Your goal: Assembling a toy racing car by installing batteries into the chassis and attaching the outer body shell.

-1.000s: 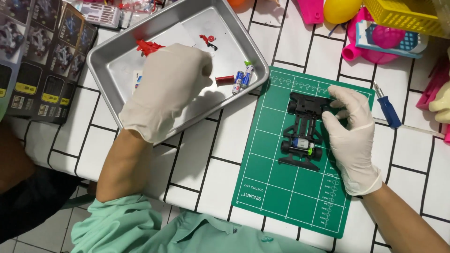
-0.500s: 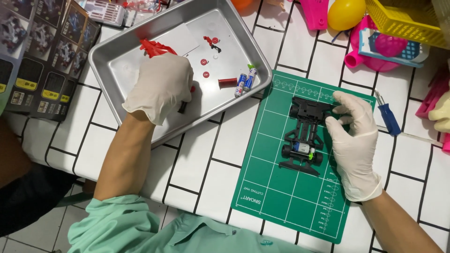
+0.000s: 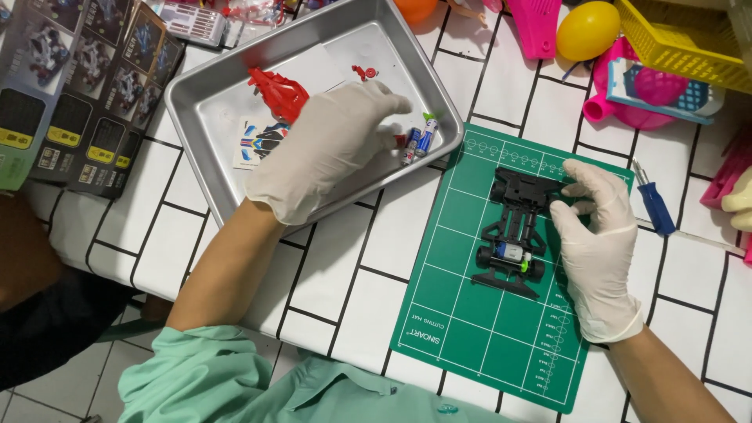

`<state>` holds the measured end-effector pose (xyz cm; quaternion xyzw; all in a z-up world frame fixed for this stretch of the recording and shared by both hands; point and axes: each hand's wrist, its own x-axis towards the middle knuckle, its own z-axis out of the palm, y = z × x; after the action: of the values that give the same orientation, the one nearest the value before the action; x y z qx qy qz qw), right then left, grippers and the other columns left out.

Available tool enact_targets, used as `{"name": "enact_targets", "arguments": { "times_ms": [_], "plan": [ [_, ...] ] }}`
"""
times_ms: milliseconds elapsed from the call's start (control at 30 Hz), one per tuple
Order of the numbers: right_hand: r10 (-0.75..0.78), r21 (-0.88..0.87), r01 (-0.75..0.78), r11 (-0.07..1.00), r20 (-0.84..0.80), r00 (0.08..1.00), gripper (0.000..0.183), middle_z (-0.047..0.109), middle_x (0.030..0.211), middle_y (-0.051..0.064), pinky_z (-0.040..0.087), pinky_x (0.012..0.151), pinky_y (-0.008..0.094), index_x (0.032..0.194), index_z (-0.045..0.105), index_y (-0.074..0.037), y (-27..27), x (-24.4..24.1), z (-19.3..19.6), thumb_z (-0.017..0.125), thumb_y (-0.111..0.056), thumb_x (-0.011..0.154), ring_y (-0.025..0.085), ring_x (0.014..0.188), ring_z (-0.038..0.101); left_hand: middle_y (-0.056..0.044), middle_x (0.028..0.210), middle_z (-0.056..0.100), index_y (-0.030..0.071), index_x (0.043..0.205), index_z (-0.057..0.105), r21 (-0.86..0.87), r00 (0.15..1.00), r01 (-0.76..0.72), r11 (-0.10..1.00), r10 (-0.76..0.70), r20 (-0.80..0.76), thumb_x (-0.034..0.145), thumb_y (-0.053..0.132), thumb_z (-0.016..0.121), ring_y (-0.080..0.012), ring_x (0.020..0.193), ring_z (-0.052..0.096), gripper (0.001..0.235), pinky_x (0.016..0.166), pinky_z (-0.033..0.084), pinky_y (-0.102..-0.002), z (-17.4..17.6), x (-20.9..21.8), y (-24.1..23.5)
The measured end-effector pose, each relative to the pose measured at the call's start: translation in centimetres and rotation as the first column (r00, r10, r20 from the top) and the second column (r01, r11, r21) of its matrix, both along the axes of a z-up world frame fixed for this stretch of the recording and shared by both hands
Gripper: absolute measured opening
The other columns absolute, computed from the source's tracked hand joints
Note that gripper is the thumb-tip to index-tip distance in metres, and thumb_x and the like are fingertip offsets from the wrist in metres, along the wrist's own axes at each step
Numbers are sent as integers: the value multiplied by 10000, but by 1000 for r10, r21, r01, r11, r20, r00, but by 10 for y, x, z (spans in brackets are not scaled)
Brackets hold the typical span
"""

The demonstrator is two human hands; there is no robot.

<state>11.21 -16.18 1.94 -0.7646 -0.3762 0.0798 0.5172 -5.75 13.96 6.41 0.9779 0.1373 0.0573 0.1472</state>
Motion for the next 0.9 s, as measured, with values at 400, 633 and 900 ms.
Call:
{"name": "enact_targets", "arguments": {
  "times_ms": [400, 633, 900],
  "plan": [
    [-11, 7, 11, 1000, -32, 999, 471, 565, 1328, 146, 499, 867, 276, 1377, 610, -23, 1, -1, 3, 606, 97, 921, 221, 1079, 587, -135, 974, 602, 118, 927, 656, -45, 984, 32, 998, -39, -171, 878, 221, 721, -346, 722, 585, 131, 533, 437, -485, -33, 25, -6],
    [-54, 23, 56, 998, -76, 996, 547, 527, 1302, 76, 454, 838, 265, 1394, 629, -56, 0, 5, -6, 687, 136, 884, 203, 1082, 583, -52, 929, 716, 180, 1163, 647, -212, 985, -80, 974, 45, -167, 919, 252, 751, -338, 976, 718, 275, 857, 559, -497, 6, 12, -24],
    [-101, 79, 111, 991, -117, 988, 494, 576, 1261, 73, 459, 856, 263, 1353, 655, -54, -1, 0, 6, 624, 133, 898, 182, 1077, 587, -74, 999, 759, 190, 1238, 686, -248, 958, 98, 964, -23, 286, 896, 80, 775, -257, 908, 748, 371, 809, 584, -404, 38, 9, -49]
  ]
}}
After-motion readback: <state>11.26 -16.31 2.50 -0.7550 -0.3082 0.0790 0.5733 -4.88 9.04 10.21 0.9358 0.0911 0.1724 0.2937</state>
